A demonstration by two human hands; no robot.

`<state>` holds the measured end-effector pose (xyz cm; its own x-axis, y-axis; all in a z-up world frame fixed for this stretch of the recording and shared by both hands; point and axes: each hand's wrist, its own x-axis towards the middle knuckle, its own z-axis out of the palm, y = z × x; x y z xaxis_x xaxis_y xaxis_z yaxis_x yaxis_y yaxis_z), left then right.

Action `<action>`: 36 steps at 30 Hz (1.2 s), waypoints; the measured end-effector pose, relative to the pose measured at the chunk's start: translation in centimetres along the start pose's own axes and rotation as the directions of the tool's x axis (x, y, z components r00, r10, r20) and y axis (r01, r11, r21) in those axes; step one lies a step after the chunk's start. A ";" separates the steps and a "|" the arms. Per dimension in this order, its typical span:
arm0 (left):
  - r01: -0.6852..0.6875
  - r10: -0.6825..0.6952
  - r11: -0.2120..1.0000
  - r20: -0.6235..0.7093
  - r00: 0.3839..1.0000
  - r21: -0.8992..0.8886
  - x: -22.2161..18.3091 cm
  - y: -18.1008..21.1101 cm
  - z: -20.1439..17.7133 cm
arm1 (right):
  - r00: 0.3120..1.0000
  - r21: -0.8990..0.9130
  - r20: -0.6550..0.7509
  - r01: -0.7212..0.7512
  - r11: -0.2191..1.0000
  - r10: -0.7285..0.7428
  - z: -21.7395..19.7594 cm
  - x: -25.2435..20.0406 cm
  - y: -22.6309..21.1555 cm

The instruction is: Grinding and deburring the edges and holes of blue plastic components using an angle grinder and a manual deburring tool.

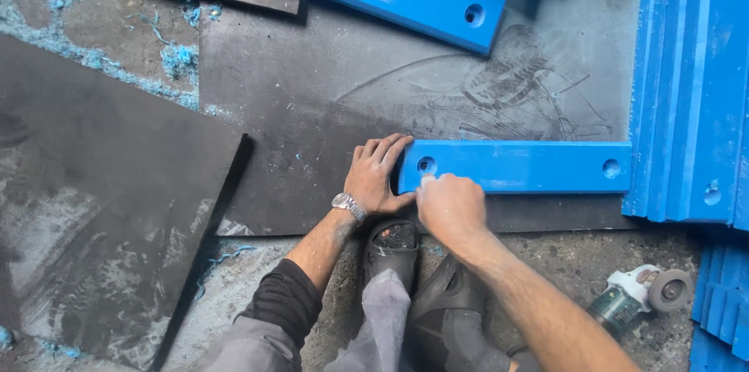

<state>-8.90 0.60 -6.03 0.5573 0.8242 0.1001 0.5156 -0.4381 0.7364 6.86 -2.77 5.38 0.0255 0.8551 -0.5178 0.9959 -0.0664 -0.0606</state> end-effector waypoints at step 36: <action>-0.157 0.105 0.978 0.328 0.939 0.137 5.1 7.1 4.9 | 0.703 0.511 0.266 -0.683 0.522 0.660 17.0 -19.5 16.4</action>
<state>0.83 -0.09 -3.55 0.7909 0.6101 -0.0480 0.5058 -0.6074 0.6126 21.24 -29.23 -0.02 0.6521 0.4206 -0.6307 0.4580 -0.8816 -0.1144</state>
